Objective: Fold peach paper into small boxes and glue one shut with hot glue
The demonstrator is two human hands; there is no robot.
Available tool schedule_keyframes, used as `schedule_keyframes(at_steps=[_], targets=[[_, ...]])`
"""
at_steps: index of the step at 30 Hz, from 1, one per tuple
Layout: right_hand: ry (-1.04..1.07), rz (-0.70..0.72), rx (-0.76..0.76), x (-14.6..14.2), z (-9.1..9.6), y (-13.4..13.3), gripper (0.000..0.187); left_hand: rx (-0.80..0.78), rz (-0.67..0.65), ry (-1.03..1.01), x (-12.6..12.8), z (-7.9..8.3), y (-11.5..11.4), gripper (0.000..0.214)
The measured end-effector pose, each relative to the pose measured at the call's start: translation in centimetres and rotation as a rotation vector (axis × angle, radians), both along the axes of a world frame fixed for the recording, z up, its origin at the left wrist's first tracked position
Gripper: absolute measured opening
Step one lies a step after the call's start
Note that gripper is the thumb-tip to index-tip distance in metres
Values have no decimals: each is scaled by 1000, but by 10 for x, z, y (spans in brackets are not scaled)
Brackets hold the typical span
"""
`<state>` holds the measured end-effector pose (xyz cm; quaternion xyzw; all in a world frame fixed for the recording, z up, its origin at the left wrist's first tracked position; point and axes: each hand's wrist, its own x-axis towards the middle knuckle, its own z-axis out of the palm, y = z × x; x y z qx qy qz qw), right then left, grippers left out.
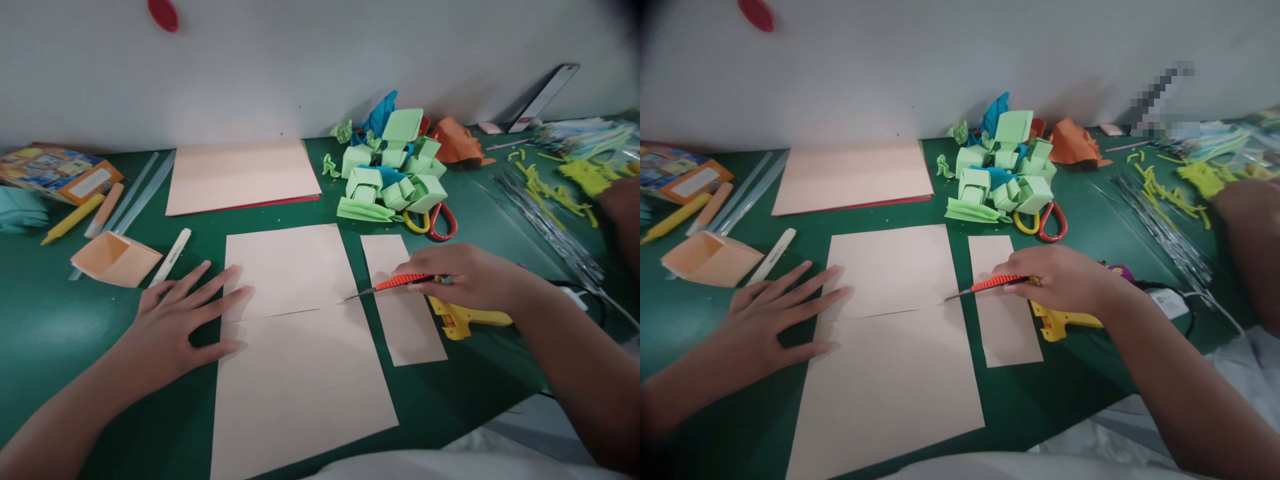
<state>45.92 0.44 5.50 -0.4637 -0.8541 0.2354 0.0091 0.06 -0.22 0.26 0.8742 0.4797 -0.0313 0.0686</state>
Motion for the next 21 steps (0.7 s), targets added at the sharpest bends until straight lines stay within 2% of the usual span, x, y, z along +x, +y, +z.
schedule_keyframes(at_steps=[4, 14, 21], targets=[[-16, 9, -6, 2, 4, -2, 37, 2, 2, -15, 0, 0, 0, 66], [-20, 4, 14, 21, 1, -6, 35, -22, 0, 17, -7, -7, 5, 72], [-21, -53, 73, 25, 1, -15, 33, -3, 4, -11, 0, 1, 0, 67]])
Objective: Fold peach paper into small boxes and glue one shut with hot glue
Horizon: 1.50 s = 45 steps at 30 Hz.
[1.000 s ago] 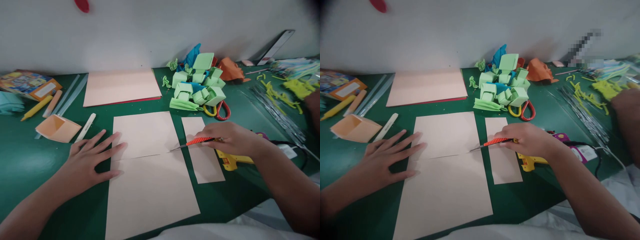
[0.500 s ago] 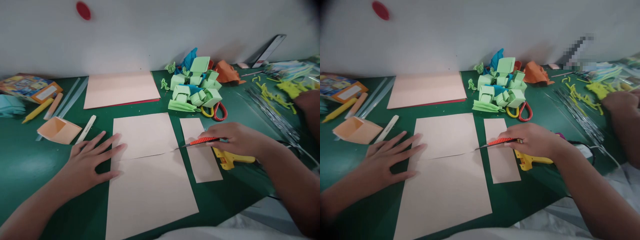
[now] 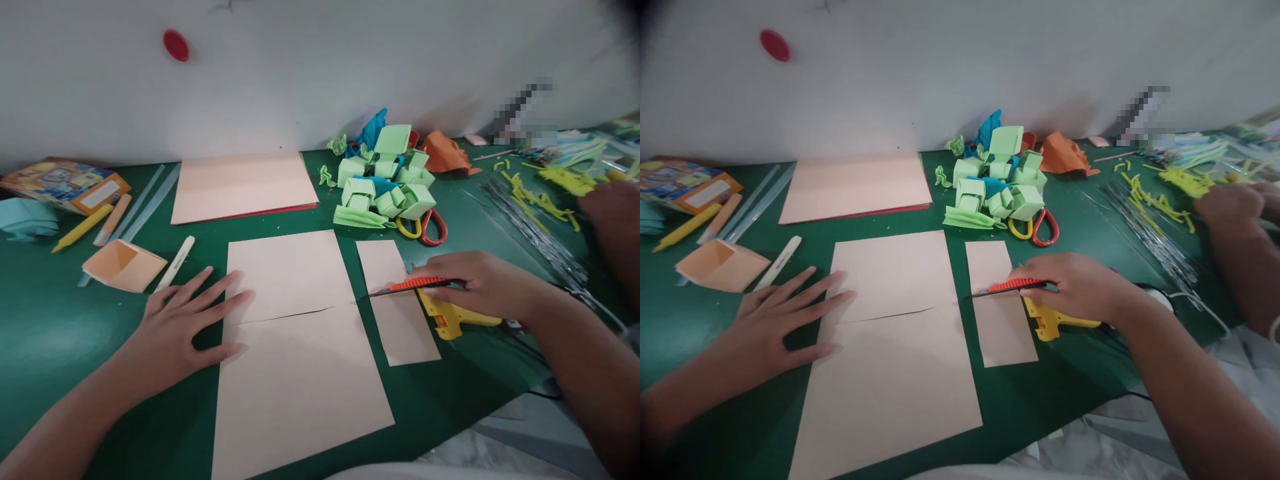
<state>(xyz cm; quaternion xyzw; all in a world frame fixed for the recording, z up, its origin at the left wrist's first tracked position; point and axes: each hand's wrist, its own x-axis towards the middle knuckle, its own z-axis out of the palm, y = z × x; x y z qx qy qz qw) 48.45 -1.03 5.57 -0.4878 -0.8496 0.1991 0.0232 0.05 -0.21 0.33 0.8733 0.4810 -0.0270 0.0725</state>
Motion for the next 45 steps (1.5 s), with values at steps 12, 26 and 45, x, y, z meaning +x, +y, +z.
schedule_keyframes(at_steps=[12, 26, 45], targets=[[221, -282, 202, 12, -12, -30, 32, -56, -8, -35, -4, 0, 5, 76], [213, -450, 208, 14, -16, -40, 31, -51, -67, -32, -7, 4, 3, 91], [-315, -494, 279, 50, -34, -13, 50, 92, 3, -186, 30, 12, -13, 53]])
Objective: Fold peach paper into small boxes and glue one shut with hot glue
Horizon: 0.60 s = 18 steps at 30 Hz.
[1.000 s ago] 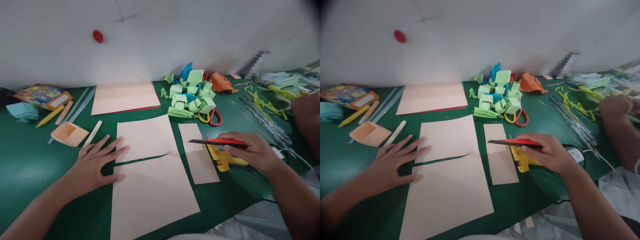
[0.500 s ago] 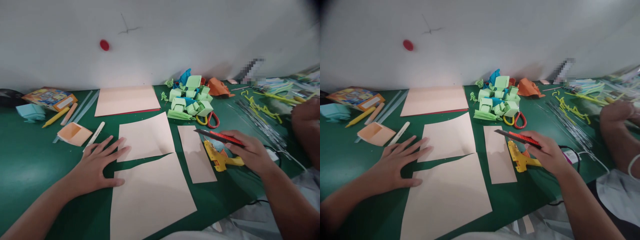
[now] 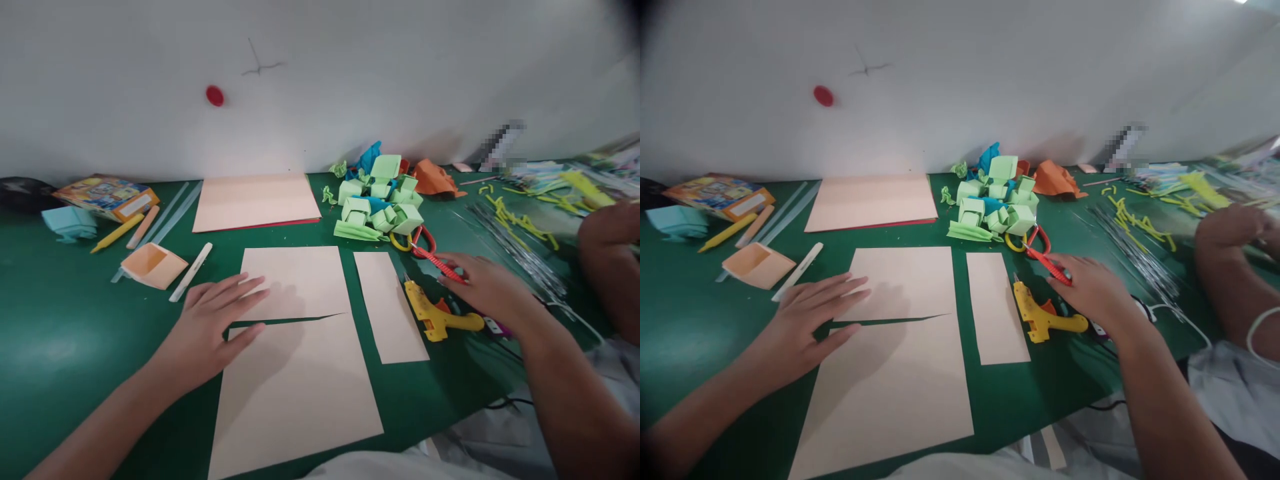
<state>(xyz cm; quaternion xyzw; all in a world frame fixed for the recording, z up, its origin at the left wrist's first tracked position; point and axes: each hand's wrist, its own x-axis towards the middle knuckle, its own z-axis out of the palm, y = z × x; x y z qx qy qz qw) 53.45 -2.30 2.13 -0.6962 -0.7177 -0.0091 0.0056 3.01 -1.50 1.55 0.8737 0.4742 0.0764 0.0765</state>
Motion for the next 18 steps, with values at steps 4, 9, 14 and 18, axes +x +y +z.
schedule_keyframes(at_steps=[4, 9, 14, 18], targets=[[5, 29, 28, -10, 6, 5, 49, -109, -124, 53, 32, -7, 2, 77], [112, 121, 161, -27, 18, 4, 41, -185, -198, 79, 43, -13, 9, 101], [213, 228, 253, -72, 30, -3, 38, -220, -186, 121, 45, -9, 10, 122], [302, 519, 154, -135, 35, -9, 44, -247, -178, 158, 49, -7, 10, 131]])
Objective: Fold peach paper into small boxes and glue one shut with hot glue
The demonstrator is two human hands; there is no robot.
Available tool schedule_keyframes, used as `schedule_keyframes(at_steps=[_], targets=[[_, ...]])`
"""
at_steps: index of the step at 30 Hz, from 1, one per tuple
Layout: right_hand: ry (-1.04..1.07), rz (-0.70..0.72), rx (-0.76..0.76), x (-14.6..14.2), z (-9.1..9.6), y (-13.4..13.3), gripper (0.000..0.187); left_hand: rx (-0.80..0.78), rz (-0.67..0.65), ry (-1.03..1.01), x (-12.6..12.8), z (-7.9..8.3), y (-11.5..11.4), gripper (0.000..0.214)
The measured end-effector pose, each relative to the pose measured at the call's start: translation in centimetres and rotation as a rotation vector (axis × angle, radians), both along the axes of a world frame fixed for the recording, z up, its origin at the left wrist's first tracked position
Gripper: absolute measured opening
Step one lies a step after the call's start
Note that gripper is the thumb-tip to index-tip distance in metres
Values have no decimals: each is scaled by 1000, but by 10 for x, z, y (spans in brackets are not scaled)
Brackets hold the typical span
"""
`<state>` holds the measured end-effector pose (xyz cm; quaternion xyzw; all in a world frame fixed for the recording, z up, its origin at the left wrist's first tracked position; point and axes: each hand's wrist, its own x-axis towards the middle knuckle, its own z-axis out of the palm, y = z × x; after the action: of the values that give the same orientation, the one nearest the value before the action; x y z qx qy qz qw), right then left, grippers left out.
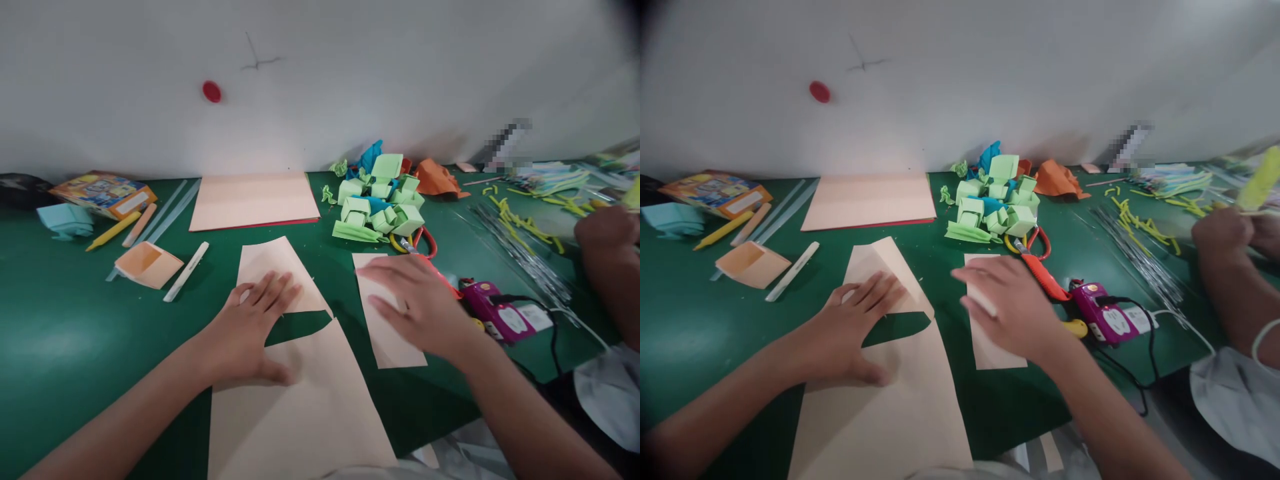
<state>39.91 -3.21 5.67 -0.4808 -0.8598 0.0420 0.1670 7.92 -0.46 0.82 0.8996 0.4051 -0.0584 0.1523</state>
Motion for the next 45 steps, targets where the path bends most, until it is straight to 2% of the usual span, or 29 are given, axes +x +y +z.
schedule_keyframes(at_steps=[3, 5, 7, 10, 15, 19, 22, 25, 27, 30, 34, 36, 40, 45], targets=[[-82, 194, -41, -40, -6, 4, 47, -9, 25, 17, 2, 3, 0, 136], [-110, 201, -55, -54, -15, 10, 49, -27, 38, 36, 4, 7, 0, 131], [-74, 150, -79, -60, -23, 16, 50, -52, 40, 49, 5, 10, -1, 125], [45, -29, -121, -63, -28, 16, 55, -73, 38, 52, 5, 10, -1, 135], [160, -94, -193, -73, -24, 6, 77, -36, 5, 43, 4, 3, -1, 142], [152, -227, -180, -71, -27, 13, 57, -11, -4, 55, 4, 4, -1, 141], [198, -293, -219, -65, -31, 21, 57, -19, 7, 47, 4, 5, -2, 140], [213, -305, -235, -60, -36, 27, 59, -8, 9, 18, 2, 3, -2, 138], [231, -279, -221, -58, -40, 29, 52, 43, -5, -16, -2, 2, -2, 135], [318, -240, -190, -57, -47, 32, 41, 212, 10, -52, -12, 3, 1, 118], [348, -228, -145, -60, -55, 33, 41, 424, 77, -61, -26, 7, -4, 72], [334, -205, -134, -63, -58, 33, 42, 413, 63, -84, -31, 4, -14, 63], [298, -150, -120, -70, -60, 33, 49, 356, 49, -93, -34, -8, -38, 63], [117, -217, -127, -75, -63, 32, 69, 336, 27, -72, -32, -12, -46, 51]])
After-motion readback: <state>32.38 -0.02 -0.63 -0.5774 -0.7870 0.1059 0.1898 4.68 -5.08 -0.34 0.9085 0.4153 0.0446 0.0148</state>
